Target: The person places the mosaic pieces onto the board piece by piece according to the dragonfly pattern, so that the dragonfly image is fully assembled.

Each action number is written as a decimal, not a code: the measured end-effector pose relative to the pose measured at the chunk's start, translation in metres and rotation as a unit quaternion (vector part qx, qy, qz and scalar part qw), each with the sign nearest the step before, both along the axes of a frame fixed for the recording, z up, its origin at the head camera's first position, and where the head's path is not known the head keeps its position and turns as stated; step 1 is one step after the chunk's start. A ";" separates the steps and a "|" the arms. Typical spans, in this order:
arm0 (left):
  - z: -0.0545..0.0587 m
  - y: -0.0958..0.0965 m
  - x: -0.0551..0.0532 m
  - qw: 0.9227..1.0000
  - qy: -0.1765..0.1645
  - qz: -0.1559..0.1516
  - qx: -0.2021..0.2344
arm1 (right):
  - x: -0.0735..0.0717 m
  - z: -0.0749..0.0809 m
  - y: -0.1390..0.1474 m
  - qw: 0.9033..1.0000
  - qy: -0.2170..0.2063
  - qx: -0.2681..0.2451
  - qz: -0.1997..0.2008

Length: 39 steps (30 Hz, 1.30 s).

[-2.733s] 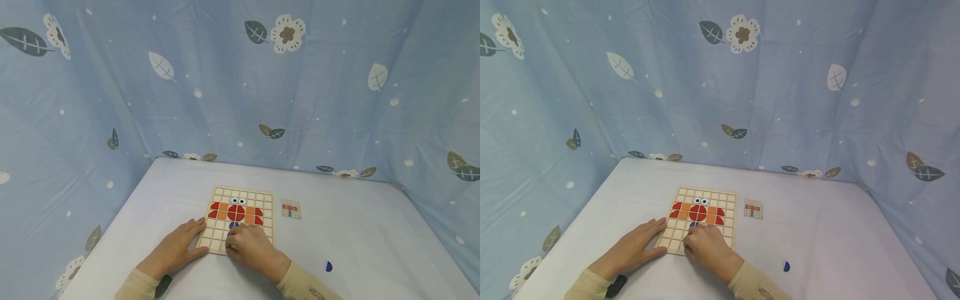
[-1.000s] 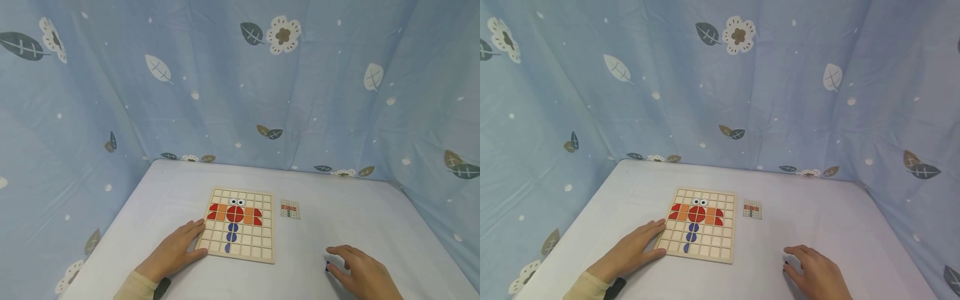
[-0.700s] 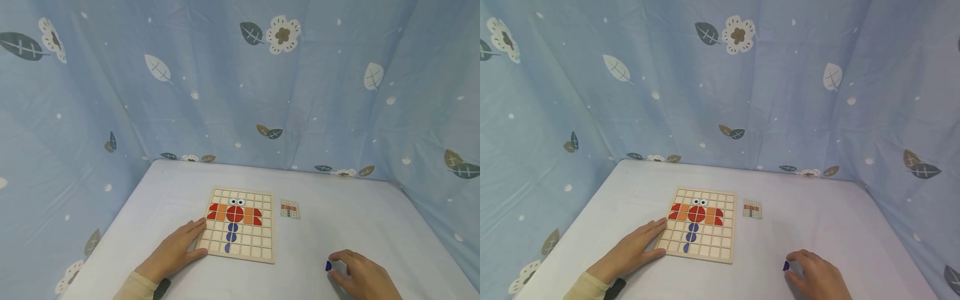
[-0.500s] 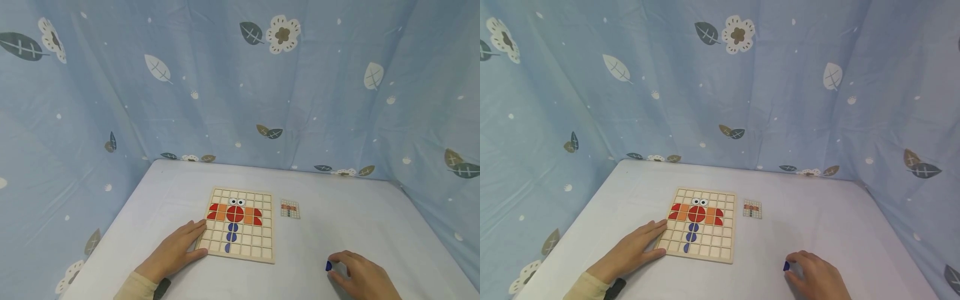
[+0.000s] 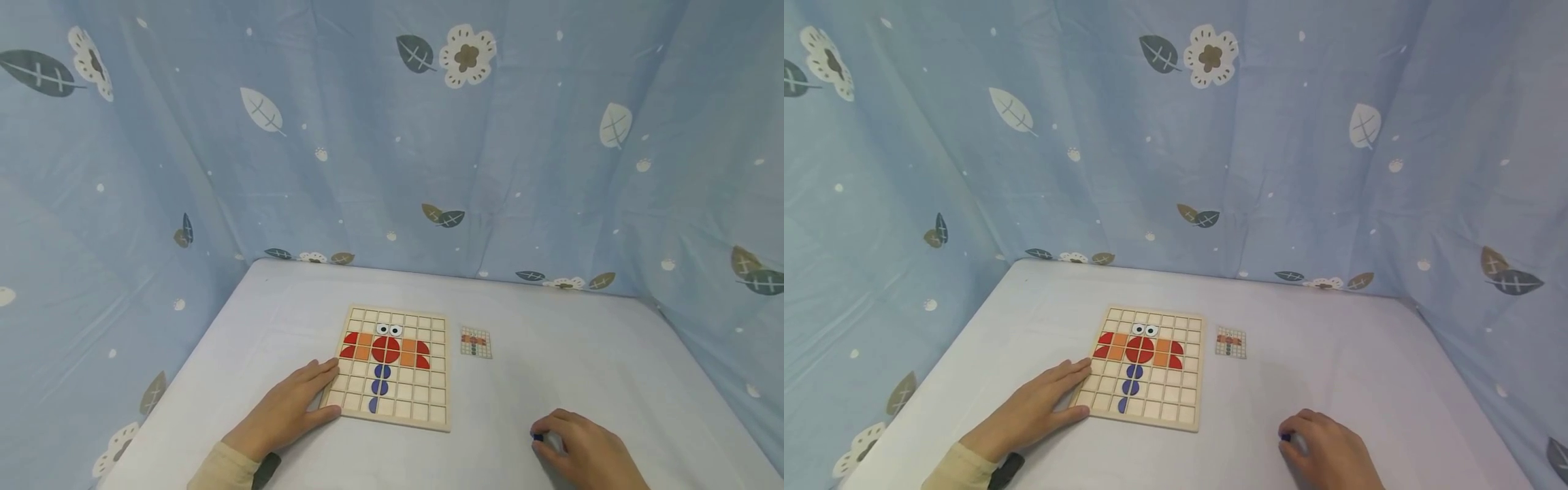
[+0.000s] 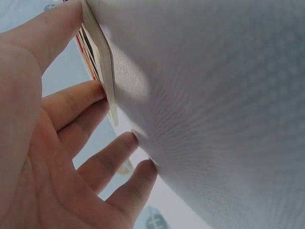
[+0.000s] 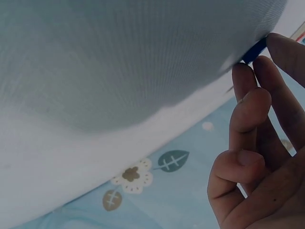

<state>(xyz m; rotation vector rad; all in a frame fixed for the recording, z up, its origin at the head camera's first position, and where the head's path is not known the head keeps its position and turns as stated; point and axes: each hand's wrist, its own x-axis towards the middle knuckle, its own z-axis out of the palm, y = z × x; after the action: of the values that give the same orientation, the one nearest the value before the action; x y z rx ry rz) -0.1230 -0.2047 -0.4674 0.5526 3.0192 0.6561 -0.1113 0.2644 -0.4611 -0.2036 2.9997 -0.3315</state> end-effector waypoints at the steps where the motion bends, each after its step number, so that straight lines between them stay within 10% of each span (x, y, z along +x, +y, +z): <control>1: 0.000 0.000 0.000 1.000 -0.001 0.000 0.000 | 0.000 0.000 0.000 1.000 0.002 0.001 0.002; 32: -0.004 -0.002 -0.001 1.000 0.014 -0.004 -0.006 | -0.001 0.000 -0.007 0.998 0.047 -0.001 0.031; 39: -0.002 -0.001 0.000 1.000 0.006 0.000 -0.005 | -0.003 0.003 -0.019 0.982 0.164 -0.024 0.090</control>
<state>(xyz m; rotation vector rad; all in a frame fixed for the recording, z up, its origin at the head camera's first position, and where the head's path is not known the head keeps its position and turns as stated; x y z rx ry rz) -0.1232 -0.2061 -0.4696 0.5584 3.0317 0.6411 -0.1146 0.2457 -0.4580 -0.5846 3.2618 -0.3847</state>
